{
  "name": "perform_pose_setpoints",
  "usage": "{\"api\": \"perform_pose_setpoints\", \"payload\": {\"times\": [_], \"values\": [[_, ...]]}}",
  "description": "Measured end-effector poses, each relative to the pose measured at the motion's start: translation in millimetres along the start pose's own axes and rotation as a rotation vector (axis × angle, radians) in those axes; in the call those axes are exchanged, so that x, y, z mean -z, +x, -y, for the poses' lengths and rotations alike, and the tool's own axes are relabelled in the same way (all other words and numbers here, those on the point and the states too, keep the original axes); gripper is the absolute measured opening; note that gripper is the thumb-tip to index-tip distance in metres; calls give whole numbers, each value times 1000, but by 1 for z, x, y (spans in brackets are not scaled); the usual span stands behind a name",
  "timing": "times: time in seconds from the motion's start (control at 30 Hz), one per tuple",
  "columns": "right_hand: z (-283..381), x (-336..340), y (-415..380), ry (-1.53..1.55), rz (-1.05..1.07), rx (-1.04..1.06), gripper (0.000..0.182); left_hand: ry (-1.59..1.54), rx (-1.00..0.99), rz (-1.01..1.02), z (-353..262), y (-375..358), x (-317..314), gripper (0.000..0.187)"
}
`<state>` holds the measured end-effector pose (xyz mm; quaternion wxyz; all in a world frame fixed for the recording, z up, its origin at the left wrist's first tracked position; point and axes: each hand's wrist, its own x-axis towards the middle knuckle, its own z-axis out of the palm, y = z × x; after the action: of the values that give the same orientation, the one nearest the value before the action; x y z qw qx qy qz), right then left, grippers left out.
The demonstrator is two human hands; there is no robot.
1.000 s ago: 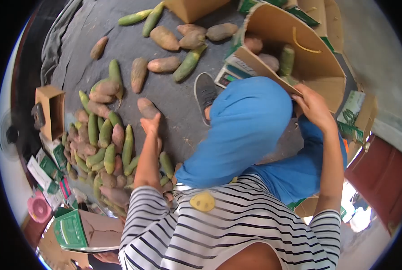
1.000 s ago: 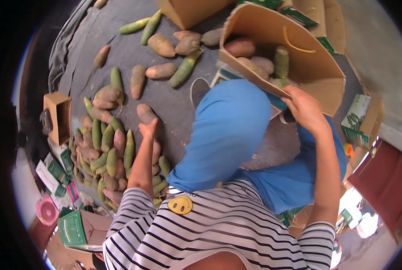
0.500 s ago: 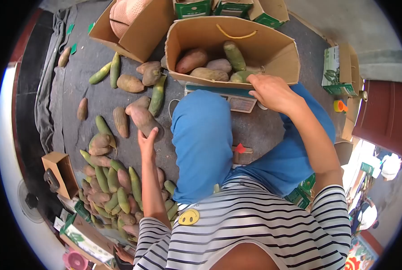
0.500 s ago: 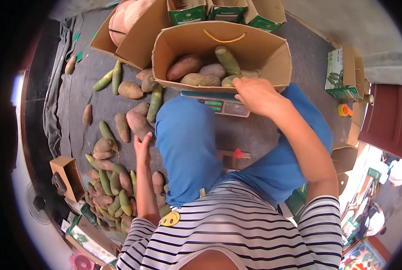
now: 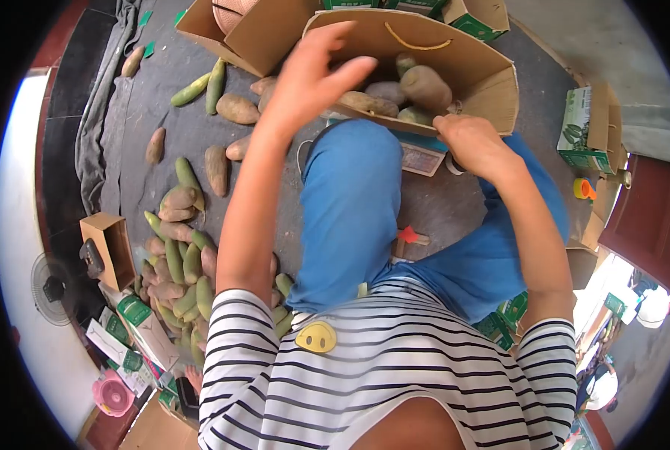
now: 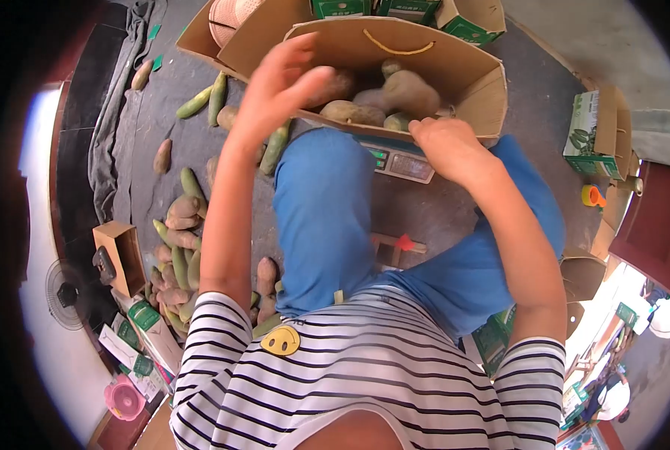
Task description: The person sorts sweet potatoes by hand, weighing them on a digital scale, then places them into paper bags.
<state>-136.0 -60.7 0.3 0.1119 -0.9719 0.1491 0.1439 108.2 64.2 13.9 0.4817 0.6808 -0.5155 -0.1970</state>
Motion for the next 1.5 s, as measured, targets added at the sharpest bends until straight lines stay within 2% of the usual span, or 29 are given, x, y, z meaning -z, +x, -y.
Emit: {"api": "perform_pose_setpoints", "payload": {"times": [0.13, 0.2, 0.27, 0.33, 0.4, 0.47, 0.53, 0.63, 0.93, 1.03, 1.13, 1.17, 1.27, 1.37, 1.43, 1.5], "values": [[2, 3, 1, -101, -84, -61, 13, -228, 237, -169, 75, -82, 44, 37], [-2, 9, 0, -67, -65, -45, 12, 64, 448, -193, 118, -150, 57, 35], [-4, 5, -2, -5, -69, 8, 11, 359, 550, -155, 167, -232, 63, 37], [3, 5, -1, -31, -51, -16, 7, 364, 878, -45, 197, -305, 69, 38], [4, 9, -1, 2, -99, -13, 8, 607, 941, 44, 227, -382, 68, 41], [0, 6, 2, 15, -91, -5, 11, 664, 1220, 214, 235, -453, 59, 48], [1, 5, 4, 21, -75, -21, 11, 673, 1406, 275, 233, -486, 46, 54], [5, 6, 5, 12, -80, -12, 12, 674, 1348, 377, 231, -509, 30, 57], [7, 7, 13, 62, -26, -45, 15, 914, 1401, 299, 219, -472, -6, 40], [7, 6, 13, 46, -33, -38, 15, 775, 1352, 372, 225, -481, -8, 36], [10, 8, 11, 44, -36, -34, 16, 817, 1257, 352, 219, -473, -14, 34], [8, 7, 11, 52, -30, -38, 16, 849, 1186, 305, 223, -476, -14, 43], [7, 7, 11, 60, -26, -41, 16, 825, 1179, 219, 192, -422, -5, 53], [4, 3, 9, 55, -43, -37, 13, 604, 883, -251, 208, -387, 4, 62], [1, -3, 11, 43, -45, -58, 13, 484, 686, -451, 168, -314, 22, 65], [-2, -6, 10, 33, -50, -60, 14, 171, 482, -650, 128, -245, 42, 64]]}}
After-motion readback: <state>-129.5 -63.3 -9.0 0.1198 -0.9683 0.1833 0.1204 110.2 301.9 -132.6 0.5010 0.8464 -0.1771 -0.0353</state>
